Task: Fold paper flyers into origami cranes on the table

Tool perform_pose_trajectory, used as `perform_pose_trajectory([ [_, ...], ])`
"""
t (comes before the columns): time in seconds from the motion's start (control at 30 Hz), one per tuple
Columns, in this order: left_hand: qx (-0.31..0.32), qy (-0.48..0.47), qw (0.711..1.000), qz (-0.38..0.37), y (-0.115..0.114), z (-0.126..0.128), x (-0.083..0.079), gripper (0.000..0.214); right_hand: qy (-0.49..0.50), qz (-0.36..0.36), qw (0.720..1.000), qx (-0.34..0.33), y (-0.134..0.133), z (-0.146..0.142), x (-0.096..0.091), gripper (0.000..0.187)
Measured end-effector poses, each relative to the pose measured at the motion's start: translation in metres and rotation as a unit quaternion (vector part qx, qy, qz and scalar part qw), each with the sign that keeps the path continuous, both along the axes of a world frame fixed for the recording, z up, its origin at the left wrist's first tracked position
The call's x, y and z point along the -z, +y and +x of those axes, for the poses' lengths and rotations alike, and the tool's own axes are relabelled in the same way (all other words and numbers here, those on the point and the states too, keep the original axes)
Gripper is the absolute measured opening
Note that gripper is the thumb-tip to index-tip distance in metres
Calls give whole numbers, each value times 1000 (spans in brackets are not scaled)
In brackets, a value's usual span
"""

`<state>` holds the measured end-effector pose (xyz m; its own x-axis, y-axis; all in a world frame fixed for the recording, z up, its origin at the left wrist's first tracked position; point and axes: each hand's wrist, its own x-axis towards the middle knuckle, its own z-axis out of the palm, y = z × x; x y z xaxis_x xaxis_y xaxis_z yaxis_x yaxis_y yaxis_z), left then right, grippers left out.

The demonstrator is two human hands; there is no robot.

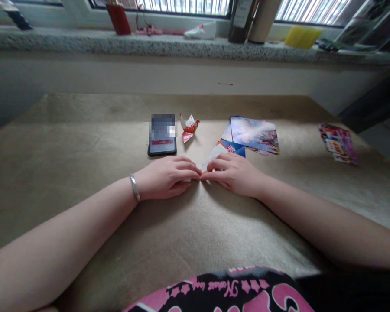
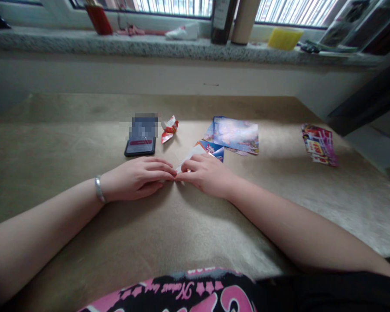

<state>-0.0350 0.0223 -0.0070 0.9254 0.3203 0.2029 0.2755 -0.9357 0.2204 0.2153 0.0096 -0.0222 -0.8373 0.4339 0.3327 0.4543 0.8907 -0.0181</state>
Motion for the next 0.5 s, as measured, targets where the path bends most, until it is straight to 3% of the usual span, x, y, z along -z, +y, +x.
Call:
perform_pose_trajectory([
  [0.5,-13,-2,1000,17,-3,2,1,26,-15,8,1000,-5,3,4,-7,25],
])
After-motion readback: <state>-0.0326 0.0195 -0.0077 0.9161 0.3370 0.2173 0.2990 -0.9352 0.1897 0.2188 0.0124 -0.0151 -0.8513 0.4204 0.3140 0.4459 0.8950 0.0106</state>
